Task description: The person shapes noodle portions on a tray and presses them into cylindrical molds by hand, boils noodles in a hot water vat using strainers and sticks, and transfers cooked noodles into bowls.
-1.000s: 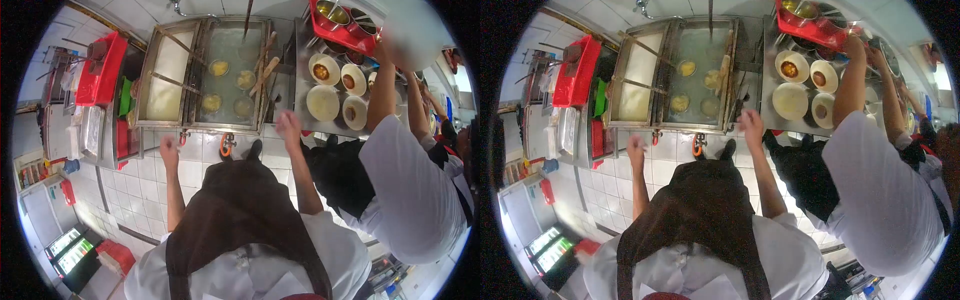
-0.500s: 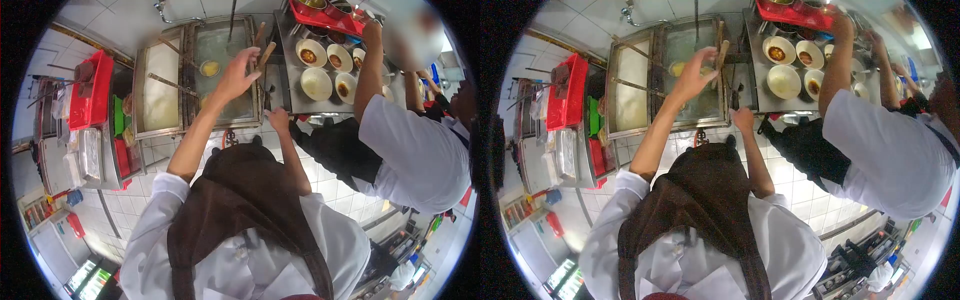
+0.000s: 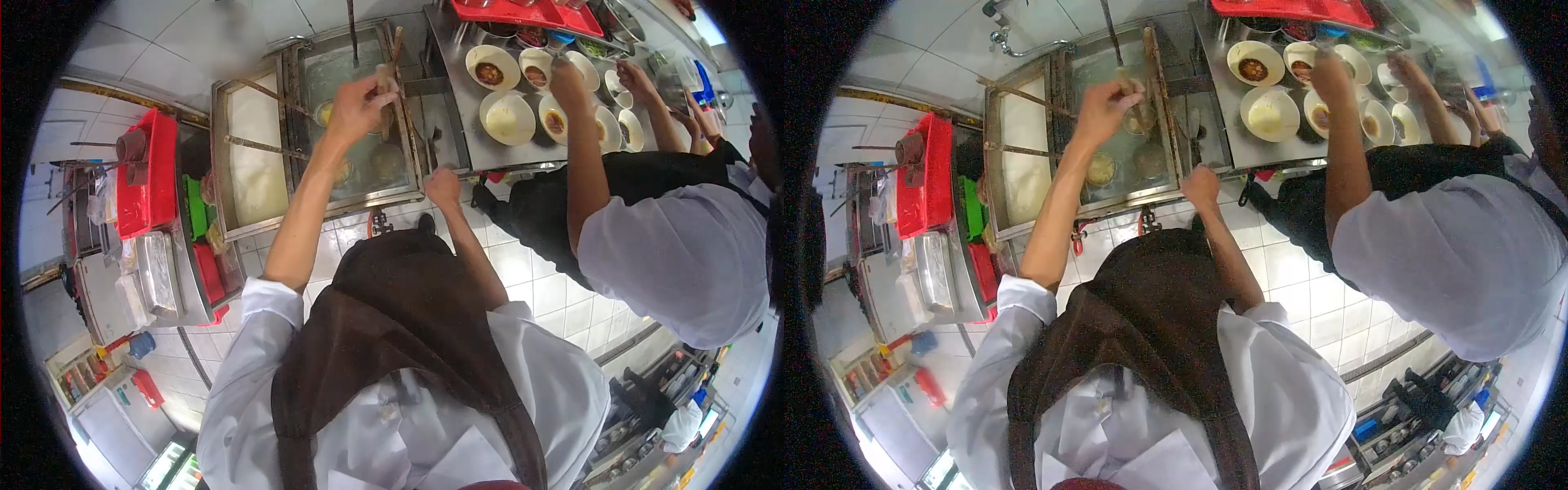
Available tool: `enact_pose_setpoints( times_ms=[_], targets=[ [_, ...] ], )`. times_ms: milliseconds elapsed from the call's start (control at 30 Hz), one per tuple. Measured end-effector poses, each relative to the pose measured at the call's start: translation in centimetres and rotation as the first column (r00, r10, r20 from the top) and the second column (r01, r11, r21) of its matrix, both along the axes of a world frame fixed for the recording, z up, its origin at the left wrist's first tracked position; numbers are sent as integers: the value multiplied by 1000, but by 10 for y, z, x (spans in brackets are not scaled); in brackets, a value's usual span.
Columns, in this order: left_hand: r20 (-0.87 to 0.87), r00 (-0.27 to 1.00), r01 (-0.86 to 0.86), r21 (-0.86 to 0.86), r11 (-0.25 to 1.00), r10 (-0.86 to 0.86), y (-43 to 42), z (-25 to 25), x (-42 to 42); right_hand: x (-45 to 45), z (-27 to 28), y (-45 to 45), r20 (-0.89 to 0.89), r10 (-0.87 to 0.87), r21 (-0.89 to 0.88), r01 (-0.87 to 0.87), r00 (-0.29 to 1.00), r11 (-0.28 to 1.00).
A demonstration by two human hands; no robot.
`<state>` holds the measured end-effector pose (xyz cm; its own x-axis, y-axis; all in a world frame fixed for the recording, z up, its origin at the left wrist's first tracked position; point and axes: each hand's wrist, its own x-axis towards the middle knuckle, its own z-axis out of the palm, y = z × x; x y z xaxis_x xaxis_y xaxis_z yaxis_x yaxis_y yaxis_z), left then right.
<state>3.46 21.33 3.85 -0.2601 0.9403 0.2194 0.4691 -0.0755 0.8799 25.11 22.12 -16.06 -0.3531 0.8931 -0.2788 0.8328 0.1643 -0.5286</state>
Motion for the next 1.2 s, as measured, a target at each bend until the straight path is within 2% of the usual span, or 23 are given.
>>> enact_pose_setpoints(
  times_ms=[67, 133, 167, 200, 267, 333, 400, 467, 500, 567, 600, 667, 700, 733, 800, 833, 867, 900, 967, 1000, 1067, 1100, 1200],
  targets=[
    [-74, 995, -56, 98, 994, 63, -12, 2, -4, 2, 29, 7, 5, -37, 34, 37, 999, 999],
    [13, 999, -41, 112, 993, 40, -19, -22, -21, 11, 61, 12, -403, -212, 174, 302, 891, 937],
    [97, 995, -38, 117, 992, 27, -20, -31, -26, 9, 70, 21, -503, -141, 263, 306, 853, 915],
    [105, 994, -24, 125, 992, 11, -21, -31, -28, 6, 70, 32, -498, -149, 273, 318, 854, 908],
    [122, 992, 2, 135, 991, -19, -23, -26, -27, -8, 71, 62, -719, -48, 245, 318, 694, 916],
    [160, 987, -11, 167, 986, -16, -27, -32, -25, -30, 63, 91, -755, -5, 257, 302, 656, 918],
    [194, 981, -20, 191, 981, -18, -26, -29, -19, -47, 63, 112, -752, 0, 241, 275, 659, 930],
    [409, 912, -134, 351, 927, -22, -25, -25, -9, -49, 63, 122, -745, -2, 222, 250, 667, 943],
    [524, 852, -180, 284, 942, 5, -27, -22, -8, -47, 67, 125, -705, 17, 248, 224, 709, 943],
    [523, 851, -150, 310, 939, -37, -28, -43, -28, -38, 78, 125, -658, 30, 272, 201, 752, 941],
    [521, 852, -136, 335, 933, -63, -28, -51, -35, -30, 87, 121, -682, 15, 307, 268, 732, 913],
    [526, 850, -198, 319, 927, 1, -34, -52, -35, -14, 108, 102, -718, 3, 321, 326, 697, 889],
    [527, 844, -299, 310, 903, 99, -35, -57, -35, -5, 121, 86, -731, 1, 299, 320, 682, 899],
    [523, 829, -399, 305, 865, 198, -37, -60, -36, 0, 140, 67, -730, 1, 274, 292, 683, 917],
    [496, 837, -441, 359, 822, 233, -42, -47, -25, 8, 160, 30, -733, 10, 231, 235, 681, 944],
    [488, 833, -460, 352, 815, 260, -46, -45, -24, 11, 163, 16, -732, 107, 294, 171, 673, 940],
    [519, 826, -449, 365, 816, 222, -48, -43, -23, 10, 164, 9, -725, 199, 360, 116, 659, 926],
    [549, 817, -432, 377, 819, 178, -50, -39, -22, 4, 162, 4, -729, 201, 354, 108, 655, 929],
    [529, 834, -419, 420, 805, 158, -53, -31, -20, -6, 152, -9, -667, 361, 364, -137, 652, 921],
    [510, 850, -398, 466, 790, 127, -54, -27, -19, -13, 144, -14, -668, 359, 361, -138, 652, 922],
    [509, 853, -394, 483, 782, 116, -56, -23, -17, -30, 121, -16, -521, 449, 388, -267, 726, 882],
    [494, 862, -396, 526, 752, 109, -56, -18, -15, -39, 120, -20, -522, 434, 314, -307, 735, 898],
    [489, 864, -426, 582, 693, 121, -58, -15, -8, -44, 127, -25, -604, 390, 283, -270, 695, 920]
  ],
)
